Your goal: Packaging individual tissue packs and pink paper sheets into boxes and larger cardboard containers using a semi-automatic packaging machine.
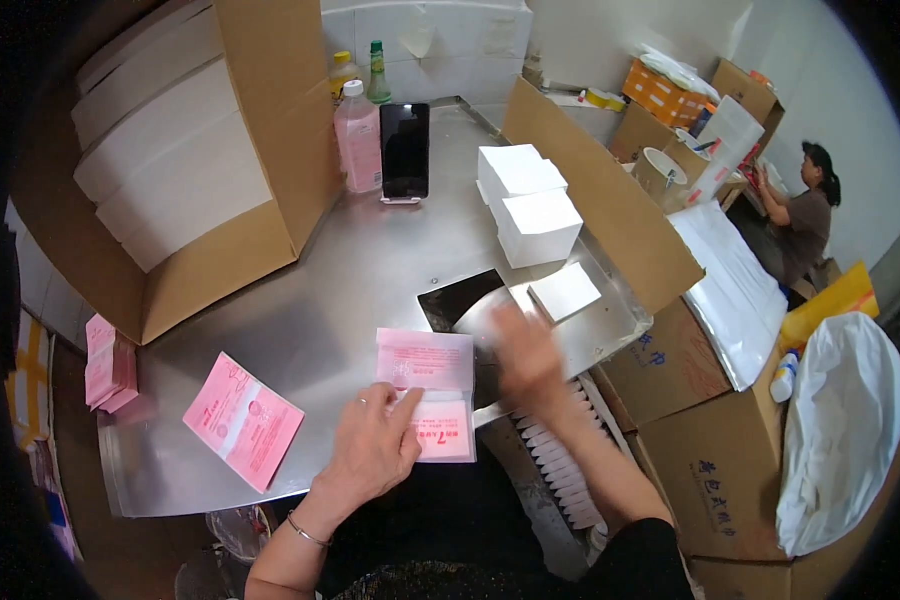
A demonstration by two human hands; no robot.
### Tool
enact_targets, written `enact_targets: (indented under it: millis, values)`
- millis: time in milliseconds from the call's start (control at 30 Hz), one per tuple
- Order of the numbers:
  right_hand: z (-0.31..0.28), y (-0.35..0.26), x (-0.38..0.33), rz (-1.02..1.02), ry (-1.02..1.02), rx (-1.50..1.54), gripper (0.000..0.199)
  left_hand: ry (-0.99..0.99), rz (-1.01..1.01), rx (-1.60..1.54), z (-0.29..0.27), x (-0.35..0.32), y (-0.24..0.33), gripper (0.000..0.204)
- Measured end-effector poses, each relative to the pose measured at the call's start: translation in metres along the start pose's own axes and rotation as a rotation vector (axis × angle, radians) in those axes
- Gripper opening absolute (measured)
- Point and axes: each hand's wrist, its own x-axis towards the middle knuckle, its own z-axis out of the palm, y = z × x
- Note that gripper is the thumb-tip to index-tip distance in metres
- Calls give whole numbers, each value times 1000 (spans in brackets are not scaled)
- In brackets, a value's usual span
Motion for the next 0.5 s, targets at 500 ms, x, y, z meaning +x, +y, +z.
enact_targets:
  millis: [500]
  values:
    - [55, 9, 11, 503, -631, 134, 22, -66, -66, -122, -34, -40, -6, 42]
